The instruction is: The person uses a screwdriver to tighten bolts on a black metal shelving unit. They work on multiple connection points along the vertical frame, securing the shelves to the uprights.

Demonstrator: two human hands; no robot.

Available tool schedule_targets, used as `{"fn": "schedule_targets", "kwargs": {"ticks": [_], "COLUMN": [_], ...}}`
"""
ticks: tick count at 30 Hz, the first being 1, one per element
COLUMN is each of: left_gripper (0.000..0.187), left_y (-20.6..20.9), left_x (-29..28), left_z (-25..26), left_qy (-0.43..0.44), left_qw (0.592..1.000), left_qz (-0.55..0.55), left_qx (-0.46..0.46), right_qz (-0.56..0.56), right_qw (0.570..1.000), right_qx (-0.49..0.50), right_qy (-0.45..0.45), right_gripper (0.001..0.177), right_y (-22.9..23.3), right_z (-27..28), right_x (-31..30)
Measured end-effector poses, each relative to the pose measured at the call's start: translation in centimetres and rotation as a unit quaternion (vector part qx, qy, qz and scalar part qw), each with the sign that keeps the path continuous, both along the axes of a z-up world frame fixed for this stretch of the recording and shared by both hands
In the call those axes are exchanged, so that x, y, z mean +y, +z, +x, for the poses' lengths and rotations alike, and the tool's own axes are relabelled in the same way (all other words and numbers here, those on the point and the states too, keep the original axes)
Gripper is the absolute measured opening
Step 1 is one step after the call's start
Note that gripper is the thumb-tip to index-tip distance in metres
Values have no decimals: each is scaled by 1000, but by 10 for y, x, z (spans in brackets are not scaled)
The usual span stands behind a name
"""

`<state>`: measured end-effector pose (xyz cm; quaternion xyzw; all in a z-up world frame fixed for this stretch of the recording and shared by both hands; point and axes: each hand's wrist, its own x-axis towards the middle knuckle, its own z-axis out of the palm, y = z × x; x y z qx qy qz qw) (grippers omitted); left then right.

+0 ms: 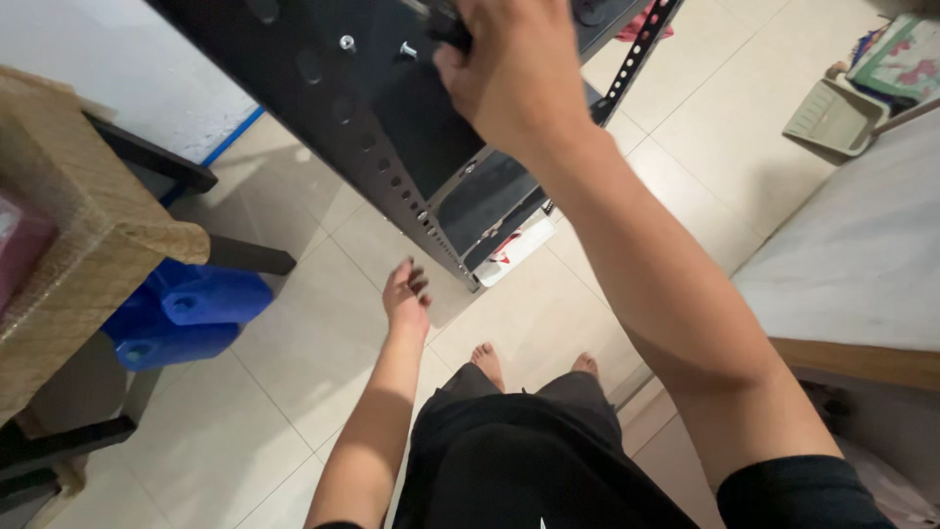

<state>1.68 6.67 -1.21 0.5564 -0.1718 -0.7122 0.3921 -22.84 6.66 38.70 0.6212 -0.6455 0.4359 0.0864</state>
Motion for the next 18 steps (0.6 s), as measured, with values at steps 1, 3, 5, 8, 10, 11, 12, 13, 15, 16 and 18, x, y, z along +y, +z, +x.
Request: {"fn": "schedule_targets", "kwargs": {"ticks": [1,3,5,8,10,11,12,13,15,16,18], "left_gripper": [17,12,7,13,18,19,19,20,28,32,52], "left_y": [-14,-46,-78,-113,-125,-128,-131,-133,-135,-137,-143], "left_x": [9,40,68,98,89,77,62,48,20,4,-21], "left_z": [5,4,-15,-75,-126,-151,-177,-203,-237,-251,-273], "left_qy": [9,-38,-176,-370,-413,-429,-423,-413,-356,-325,-385], "left_qw": [999,994,977,874,806,794,766,733,736,737,726], "left_qz": [-3,-29,-29,-212,-299,-286,-309,-334,-349,-356,-245], "left_qx": [-30,-97,-116,-231,-300,-323,-374,-423,-458,-474,-515], "right_qz": [-8,-24,-41,-33,-18,-11,-47,-87,-14,24,74], "right_qw": [999,998,997,992,989,987,982,975,930,924,888], "right_qx": [34,65,56,-88,-126,-145,-159,-172,-347,-374,-452], "right_qy": [2,14,34,87,71,64,87,110,118,78,36], "right_gripper": [33,36,40,40,30,26,25,28,38,41,43], "right_y": [2,5,8,12,9,6,-1,-10,-32,-43,-70], "right_z": [1,2,-1,-14,-32,-44,-56,-70,-87,-95,-117], "right_x": [-5,-10,-6,17,41,54,64,71,93,99,112]}}
